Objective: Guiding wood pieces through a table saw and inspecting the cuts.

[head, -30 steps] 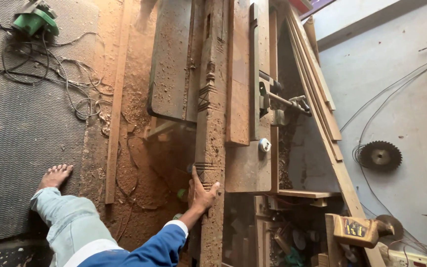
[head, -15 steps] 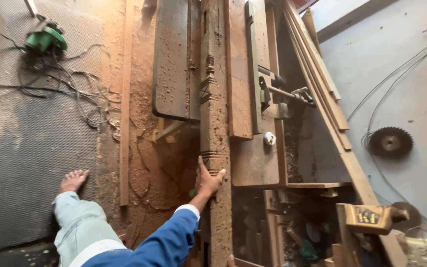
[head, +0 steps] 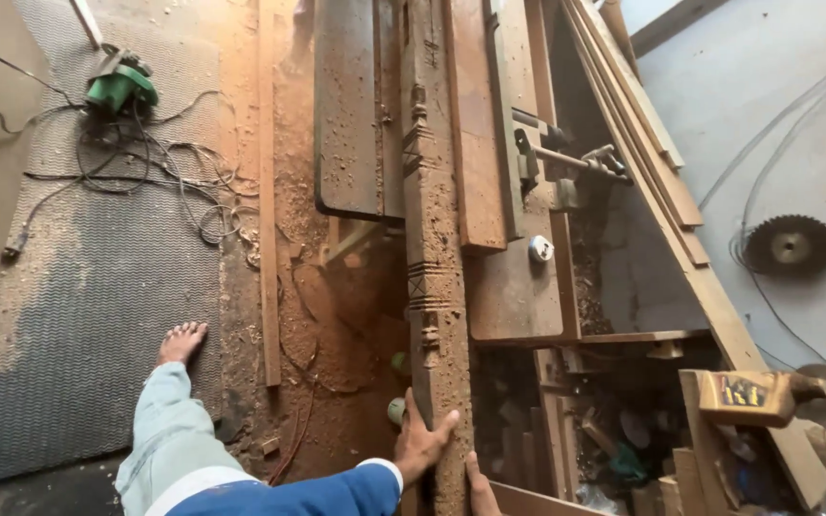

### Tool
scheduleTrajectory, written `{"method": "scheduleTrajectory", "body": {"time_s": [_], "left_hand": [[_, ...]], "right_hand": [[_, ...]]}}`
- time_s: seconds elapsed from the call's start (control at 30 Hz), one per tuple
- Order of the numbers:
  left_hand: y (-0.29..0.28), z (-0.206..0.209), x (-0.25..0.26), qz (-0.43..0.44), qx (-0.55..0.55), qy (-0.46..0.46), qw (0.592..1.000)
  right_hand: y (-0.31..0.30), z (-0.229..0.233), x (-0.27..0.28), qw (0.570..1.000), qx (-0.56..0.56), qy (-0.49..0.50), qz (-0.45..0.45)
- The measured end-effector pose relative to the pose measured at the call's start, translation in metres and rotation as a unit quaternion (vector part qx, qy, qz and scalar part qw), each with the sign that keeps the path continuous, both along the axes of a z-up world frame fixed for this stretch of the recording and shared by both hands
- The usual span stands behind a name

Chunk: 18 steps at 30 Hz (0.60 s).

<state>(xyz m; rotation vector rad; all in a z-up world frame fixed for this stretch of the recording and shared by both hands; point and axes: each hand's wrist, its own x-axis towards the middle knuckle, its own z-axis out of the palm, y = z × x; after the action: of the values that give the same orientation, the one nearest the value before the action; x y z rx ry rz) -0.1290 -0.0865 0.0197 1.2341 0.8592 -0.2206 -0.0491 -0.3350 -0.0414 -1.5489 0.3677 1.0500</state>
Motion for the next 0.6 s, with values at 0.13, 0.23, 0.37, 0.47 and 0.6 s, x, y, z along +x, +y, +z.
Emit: {"method": "scheduleTrajectory", "body": {"time_s": [0.13, 0.23, 0.37, 0.47, 0.6], "left_hand": [[-0.006, -0.008, 0.006, -0.016, -0.056, -0.007, 0.998], [-0.002, -0.006, 0.01, -0.017, -0.035, -0.008, 0.999], [0.006, 0.0, 0.013, -0.012, -0.052, -0.004, 0.999], [0.004, -0.012, 0.021, 0.03, -0.031, -0.033, 0.999], [0.012, -0.006, 0.025, 0.014, -0.023, -0.012, 1.0]], "right_hand": [[-0.019, -0.017, 0.018, 0.996, -0.049, -0.035, 0.072], [-0.012, -0.014, 0.02, 0.987, -0.115, -0.067, 0.089], [-0.008, -0.015, 0.025, 0.98, -0.158, -0.073, 0.096], [0.0, -0.012, 0.029, 0.978, -0.164, -0.081, 0.104], [0.013, -0.005, 0.033, 0.986, -0.141, -0.052, 0.066]]}}
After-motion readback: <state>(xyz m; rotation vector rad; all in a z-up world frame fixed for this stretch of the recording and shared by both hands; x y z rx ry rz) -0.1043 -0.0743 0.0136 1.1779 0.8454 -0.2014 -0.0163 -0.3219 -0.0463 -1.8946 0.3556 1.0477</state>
